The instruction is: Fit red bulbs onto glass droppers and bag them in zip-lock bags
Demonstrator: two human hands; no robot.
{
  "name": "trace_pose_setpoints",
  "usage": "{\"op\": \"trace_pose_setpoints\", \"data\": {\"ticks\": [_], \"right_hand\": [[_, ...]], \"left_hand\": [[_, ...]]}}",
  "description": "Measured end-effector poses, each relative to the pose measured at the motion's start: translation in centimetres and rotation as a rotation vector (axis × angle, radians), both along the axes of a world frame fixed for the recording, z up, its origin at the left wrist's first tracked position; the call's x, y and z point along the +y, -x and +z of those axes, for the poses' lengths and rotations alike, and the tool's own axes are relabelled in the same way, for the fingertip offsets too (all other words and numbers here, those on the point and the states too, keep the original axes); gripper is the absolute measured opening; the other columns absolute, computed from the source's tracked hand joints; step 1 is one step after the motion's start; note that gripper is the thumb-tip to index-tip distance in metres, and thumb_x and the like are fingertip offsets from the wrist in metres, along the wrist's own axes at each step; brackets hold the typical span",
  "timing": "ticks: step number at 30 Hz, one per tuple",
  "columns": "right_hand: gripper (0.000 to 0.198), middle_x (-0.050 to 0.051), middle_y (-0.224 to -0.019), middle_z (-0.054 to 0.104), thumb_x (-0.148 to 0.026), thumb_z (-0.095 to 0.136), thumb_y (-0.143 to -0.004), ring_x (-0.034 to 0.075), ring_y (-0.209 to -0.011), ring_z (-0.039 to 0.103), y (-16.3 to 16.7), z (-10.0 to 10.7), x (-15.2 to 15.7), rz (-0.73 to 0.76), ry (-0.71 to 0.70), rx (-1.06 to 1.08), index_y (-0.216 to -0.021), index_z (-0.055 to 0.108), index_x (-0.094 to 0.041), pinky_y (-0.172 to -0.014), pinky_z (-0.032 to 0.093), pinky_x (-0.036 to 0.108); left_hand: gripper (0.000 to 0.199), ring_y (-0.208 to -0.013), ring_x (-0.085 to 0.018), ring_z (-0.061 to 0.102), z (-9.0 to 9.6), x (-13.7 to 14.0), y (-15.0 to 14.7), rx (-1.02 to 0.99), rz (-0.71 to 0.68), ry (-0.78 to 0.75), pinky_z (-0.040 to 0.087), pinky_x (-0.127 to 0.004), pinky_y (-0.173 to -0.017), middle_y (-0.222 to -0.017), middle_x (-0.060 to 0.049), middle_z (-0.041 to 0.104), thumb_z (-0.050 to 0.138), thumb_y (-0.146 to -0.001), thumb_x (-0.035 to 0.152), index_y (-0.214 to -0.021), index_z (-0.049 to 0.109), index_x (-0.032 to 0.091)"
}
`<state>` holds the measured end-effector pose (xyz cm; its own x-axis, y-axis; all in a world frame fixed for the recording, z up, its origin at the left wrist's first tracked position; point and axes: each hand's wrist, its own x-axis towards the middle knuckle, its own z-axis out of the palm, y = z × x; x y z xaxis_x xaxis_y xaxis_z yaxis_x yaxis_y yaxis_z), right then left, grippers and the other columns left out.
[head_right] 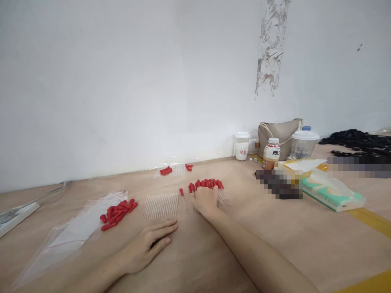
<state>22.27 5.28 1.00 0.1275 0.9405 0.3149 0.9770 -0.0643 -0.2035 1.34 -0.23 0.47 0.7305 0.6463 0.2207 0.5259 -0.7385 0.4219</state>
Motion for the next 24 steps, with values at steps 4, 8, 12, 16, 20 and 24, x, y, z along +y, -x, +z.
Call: {"op": "trace_pose_setpoints", "data": {"ticks": [4,8,12,16,20,24], "right_hand": [[0.032,0.009,-0.079,0.065,-0.035,0.035,-0.083,0.021,-0.074,0.058,1.0,0.3,-0.5,0.09,-0.074,0.011,-0.077,0.06,-0.016,-0.078,0.022,0.039],[0.024,0.005,-0.077,0.066,-0.034,0.043,-0.078,0.019,-0.076,0.057,3.0,0.3,-0.2,0.189,-0.023,0.074,-0.073,0.062,-0.019,-0.078,0.024,0.036],[0.024,0.009,-0.077,0.066,-0.035,0.048,-0.073,0.022,-0.077,0.058,4.0,0.1,0.5,0.168,0.065,0.054,-0.075,0.064,-0.017,-0.075,0.027,0.035],[0.028,0.011,-0.079,0.066,-0.032,0.041,-0.079,0.023,-0.077,0.059,3.9,0.3,0.9,0.149,0.094,0.034,-0.078,0.064,-0.015,-0.073,0.029,0.037],[0.029,0.014,-0.081,0.066,-0.03,0.041,-0.079,0.025,-0.075,0.059,4.0,0.6,1.1,0.157,0.113,0.004,-0.078,0.064,-0.013,-0.074,0.029,0.04],[0.024,0.015,-0.083,0.066,-0.026,0.044,-0.076,0.025,-0.074,0.06,4.6,0.7,1.5,0.179,0.14,-0.021,-0.076,0.064,-0.013,-0.075,0.028,0.041]], "left_hand": [[0.04,-0.12,-0.021,0.037,0.2,0.5,-0.5,0.024,-0.026,0.005,0.03,-0.044,-0.099,-0.133,-0.004,0.039,0.042,-0.086,0.03,-0.126,0.041,0.028],[0.041,-0.122,-0.022,0.034,0.0,0.6,-0.9,0.03,-0.046,-0.027,0.03,-0.043,-0.099,-0.134,-0.004,0.037,0.042,-0.086,0.03,-0.127,0.039,0.028],[0.035,-0.115,-0.021,0.043,0.0,0.1,-1.1,0.022,-0.017,-0.078,0.035,-0.037,-0.095,-0.127,-0.005,0.046,0.042,-0.086,0.029,-0.12,0.048,0.026],[0.021,-0.089,-0.02,0.053,1.3,1.6,0.5,0.006,0.24,-0.268,0.041,-0.033,-0.08,-0.093,-0.006,0.059,0.041,-0.084,0.027,-0.088,0.061,0.021],[0.016,-0.085,-0.025,0.05,3.2,4.8,4.4,0.186,0.62,-0.428,0.038,-0.036,-0.074,-0.083,-0.006,0.056,0.046,-0.079,0.03,-0.075,0.058,0.02],[0.022,-0.091,-0.027,0.047,3.6,6.8,6.9,0.326,0.716,-0.44,0.035,-0.037,-0.074,-0.089,-0.008,0.054,0.049,-0.076,0.038,-0.08,0.059,0.019]]}}
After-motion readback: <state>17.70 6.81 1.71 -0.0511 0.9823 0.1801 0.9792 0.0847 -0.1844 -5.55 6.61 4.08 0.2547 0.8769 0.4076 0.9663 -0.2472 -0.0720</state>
